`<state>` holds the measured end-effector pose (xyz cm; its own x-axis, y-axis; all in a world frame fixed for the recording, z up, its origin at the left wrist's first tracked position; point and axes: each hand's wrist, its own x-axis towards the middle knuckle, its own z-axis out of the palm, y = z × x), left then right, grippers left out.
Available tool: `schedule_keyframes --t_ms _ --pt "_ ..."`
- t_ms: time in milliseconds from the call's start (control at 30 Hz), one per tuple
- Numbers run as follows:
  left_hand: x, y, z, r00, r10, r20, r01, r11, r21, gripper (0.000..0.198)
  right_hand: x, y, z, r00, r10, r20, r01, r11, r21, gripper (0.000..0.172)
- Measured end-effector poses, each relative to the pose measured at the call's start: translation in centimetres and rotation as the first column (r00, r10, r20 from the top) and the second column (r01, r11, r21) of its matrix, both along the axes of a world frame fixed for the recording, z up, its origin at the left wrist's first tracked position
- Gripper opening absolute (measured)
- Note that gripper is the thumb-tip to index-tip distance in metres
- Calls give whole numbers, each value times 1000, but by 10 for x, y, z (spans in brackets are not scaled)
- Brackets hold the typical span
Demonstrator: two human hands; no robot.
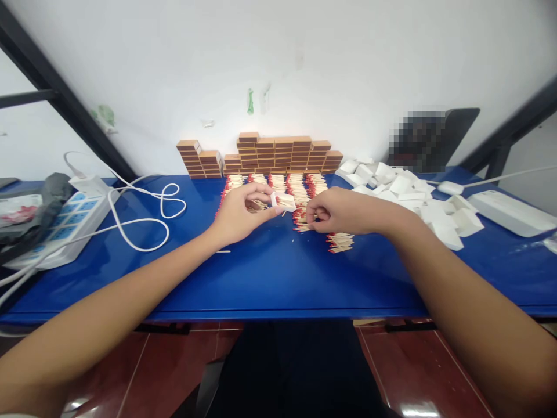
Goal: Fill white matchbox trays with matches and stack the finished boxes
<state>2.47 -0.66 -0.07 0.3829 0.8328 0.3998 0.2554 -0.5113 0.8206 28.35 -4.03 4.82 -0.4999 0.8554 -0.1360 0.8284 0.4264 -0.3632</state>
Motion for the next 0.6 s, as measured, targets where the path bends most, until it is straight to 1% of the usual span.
schedule_keyframes --t_ms 133,300,367,467,533,600 --pt "-1 1 -1 1000 2 0 -2 1000 -12 52 -1 1 -1 1000 -1 3 1 1000 -29 3" --pt "-1 1 -1 1000 -2 -7 2 1000 -27 51 0 1 0 1000 -17 -12 16 1000 -21 8" --pt "-1 0 -1 1000 5 -22 -5 1000 -19 51 1 1 1 999 -25 -34 24 999 -28 9" --pt "-2 -1 0 998 15 -55 -14 1000 9 49 2 2 1 998 -40 -54 38 998 -45 4" --pt "-2 -2 0 997 12 -79 -10 1000 25 49 3 3 0 998 -40 -50 38 998 -45 2" --pt "-3 -2 -1 995 -2 -96 5 999 32 48 3 5 -2 999 -34 -40 32 998 -45 4"
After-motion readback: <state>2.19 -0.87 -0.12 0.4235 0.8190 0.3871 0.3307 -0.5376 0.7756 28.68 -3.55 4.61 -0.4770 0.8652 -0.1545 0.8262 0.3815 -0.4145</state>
